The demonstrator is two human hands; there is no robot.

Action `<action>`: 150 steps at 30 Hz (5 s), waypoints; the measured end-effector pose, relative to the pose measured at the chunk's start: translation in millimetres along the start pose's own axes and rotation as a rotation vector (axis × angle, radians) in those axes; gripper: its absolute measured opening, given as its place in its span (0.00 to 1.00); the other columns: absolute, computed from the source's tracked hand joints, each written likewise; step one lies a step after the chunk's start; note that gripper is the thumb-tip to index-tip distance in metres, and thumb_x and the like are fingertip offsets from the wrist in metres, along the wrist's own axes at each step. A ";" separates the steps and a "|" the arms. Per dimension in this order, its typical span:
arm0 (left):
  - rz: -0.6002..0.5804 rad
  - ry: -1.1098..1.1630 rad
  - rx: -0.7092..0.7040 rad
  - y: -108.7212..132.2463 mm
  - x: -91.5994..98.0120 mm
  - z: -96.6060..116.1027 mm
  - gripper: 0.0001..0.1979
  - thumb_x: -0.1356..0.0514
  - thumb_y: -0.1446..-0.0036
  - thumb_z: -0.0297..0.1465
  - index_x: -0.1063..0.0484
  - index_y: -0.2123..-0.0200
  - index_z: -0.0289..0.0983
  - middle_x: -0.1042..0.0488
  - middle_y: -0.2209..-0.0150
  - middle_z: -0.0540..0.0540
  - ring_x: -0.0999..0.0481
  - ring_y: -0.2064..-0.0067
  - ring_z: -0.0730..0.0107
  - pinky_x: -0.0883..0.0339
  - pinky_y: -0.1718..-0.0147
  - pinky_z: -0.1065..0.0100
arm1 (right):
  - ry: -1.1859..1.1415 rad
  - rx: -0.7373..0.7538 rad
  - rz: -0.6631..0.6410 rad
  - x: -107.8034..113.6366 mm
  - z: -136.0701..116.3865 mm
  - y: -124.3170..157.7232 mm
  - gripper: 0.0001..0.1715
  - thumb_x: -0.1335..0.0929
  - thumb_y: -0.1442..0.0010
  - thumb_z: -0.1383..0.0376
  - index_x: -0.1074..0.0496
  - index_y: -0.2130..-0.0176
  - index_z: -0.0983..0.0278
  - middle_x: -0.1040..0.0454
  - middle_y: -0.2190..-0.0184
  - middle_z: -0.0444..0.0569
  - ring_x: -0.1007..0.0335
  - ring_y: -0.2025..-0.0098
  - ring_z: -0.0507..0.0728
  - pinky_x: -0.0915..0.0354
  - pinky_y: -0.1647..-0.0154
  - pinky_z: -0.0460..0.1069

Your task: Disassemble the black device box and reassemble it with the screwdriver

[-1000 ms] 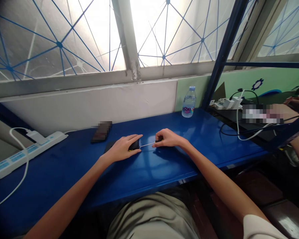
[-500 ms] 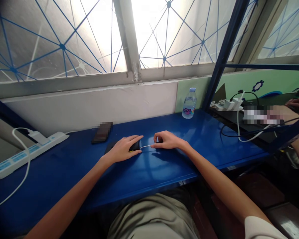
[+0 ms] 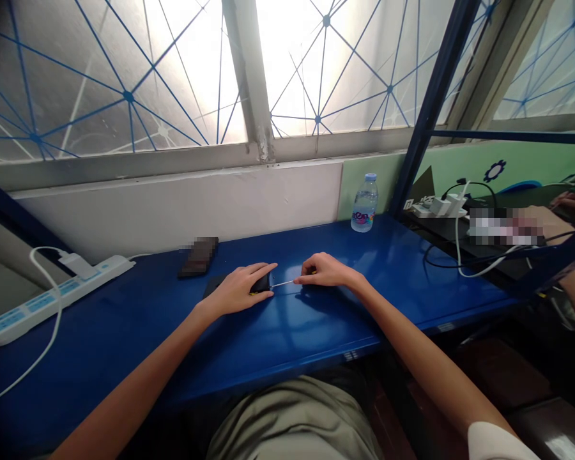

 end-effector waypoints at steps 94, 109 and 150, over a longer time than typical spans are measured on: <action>-0.037 0.015 0.162 -1.6 6.6 -16.0 0.37 0.44 0.38 0.45 0.52 0.30 0.46 0.37 0.36 0.41 0.29 0.42 0.49 0.31 0.50 0.56 | 0.407 -0.286 0.289 28.4 21.1 6.7 0.18 0.31 0.42 0.49 0.25 0.69 0.62 0.20 0.67 0.48 0.27 0.66 0.56 0.47 0.74 0.47; 0.089 -0.187 0.292 3.3 20.6 -25.5 0.32 0.48 0.38 0.52 0.40 0.35 0.46 0.50 0.31 0.39 0.28 0.44 0.46 0.26 0.59 0.57 | 0.429 -0.277 0.284 26.7 22.8 5.8 0.19 0.31 0.41 0.49 0.24 0.69 0.61 0.20 0.67 0.48 0.26 0.65 0.57 0.48 0.73 0.47; -0.220 -0.043 0.271 16.5 17.1 -69.7 0.37 0.43 0.56 0.27 0.35 0.38 0.42 0.36 0.42 0.37 0.35 0.41 0.45 0.36 0.44 0.52 | 0.193 0.034 0.127 6.9 -5.1 4.5 0.32 0.41 0.34 0.46 0.34 0.78 0.65 0.39 0.82 0.42 0.49 0.78 0.49 0.52 0.74 0.47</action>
Point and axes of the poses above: each hand's wrist, its own y-axis away from the middle knuckle, its own x-axis out of the back of the hand, z = x × y, the point moved 5 cm from there along -y, towards the middle knuckle
